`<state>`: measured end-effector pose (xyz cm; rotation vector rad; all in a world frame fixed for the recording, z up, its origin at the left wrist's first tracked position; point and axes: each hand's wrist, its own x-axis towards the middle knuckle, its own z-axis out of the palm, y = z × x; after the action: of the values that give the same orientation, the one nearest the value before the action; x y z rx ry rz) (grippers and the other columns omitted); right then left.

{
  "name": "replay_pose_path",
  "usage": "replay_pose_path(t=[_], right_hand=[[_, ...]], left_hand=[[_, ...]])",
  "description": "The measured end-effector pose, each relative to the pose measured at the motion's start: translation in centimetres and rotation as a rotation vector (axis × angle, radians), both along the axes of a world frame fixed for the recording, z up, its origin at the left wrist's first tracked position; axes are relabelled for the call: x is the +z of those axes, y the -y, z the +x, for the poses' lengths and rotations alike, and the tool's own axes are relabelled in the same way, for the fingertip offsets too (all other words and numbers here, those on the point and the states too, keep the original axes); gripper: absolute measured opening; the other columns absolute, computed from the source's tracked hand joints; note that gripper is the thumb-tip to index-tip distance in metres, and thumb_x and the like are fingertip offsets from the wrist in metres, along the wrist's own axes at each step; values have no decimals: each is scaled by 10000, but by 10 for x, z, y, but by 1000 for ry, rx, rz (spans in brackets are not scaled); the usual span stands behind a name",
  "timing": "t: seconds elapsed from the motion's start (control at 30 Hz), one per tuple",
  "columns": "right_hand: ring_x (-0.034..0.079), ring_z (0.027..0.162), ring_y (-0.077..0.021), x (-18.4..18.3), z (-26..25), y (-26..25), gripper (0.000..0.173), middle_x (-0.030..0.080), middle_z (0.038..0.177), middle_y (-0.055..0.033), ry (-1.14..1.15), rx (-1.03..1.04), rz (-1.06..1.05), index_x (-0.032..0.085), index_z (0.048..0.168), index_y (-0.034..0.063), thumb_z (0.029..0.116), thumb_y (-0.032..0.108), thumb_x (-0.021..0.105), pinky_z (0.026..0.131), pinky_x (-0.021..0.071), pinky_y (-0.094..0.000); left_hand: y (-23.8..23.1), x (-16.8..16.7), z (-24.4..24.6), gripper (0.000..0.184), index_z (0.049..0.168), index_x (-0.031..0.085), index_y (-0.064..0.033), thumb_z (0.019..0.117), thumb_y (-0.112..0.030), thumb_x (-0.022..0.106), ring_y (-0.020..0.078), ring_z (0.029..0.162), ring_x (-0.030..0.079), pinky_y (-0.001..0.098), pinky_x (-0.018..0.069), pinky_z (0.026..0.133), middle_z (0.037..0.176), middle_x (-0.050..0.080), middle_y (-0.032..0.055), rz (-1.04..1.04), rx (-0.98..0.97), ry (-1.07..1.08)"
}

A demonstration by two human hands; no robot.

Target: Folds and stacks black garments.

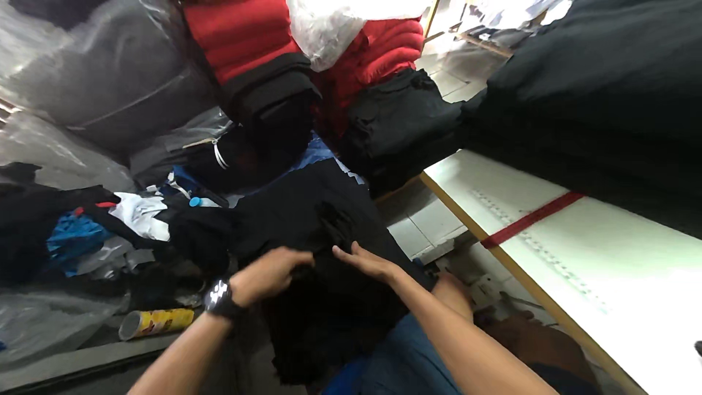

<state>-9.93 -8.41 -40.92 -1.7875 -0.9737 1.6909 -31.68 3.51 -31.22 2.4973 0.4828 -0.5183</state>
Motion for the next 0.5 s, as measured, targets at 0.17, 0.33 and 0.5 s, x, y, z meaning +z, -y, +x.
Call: replay_pose_path(t=[0.17,0.33,0.5], right_hand=[[642,1198,-396,-14,-14,-10,1124,646,1295,-248,296,-88,-31,408,1506,3,781,829,644,1008,503,-619],[573,1299,-405,-34,-4,-24,779,602,1360,-272,233,-293,-134,546,1400,-24,1015,649,461,1070,448,-610],[577,1291,-387,-47,5,-29,766,602,1359,-271,123,-318,-162,559,1386,-31,1008,633,501,1075,452,-590]], left_hand=[[-49,-33,90,333,1302,646,-185,977,-110,639,329,996,713,600,533,917,1057,749,103,196,108,108],[-23,-107,97,281,1217,724,-208,997,-100,587,207,1181,652,524,389,1130,1190,732,8,796,405,724],[73,-106,30,335,1202,733,-186,1015,-424,589,235,1247,629,472,521,1051,1299,686,56,338,329,482]])
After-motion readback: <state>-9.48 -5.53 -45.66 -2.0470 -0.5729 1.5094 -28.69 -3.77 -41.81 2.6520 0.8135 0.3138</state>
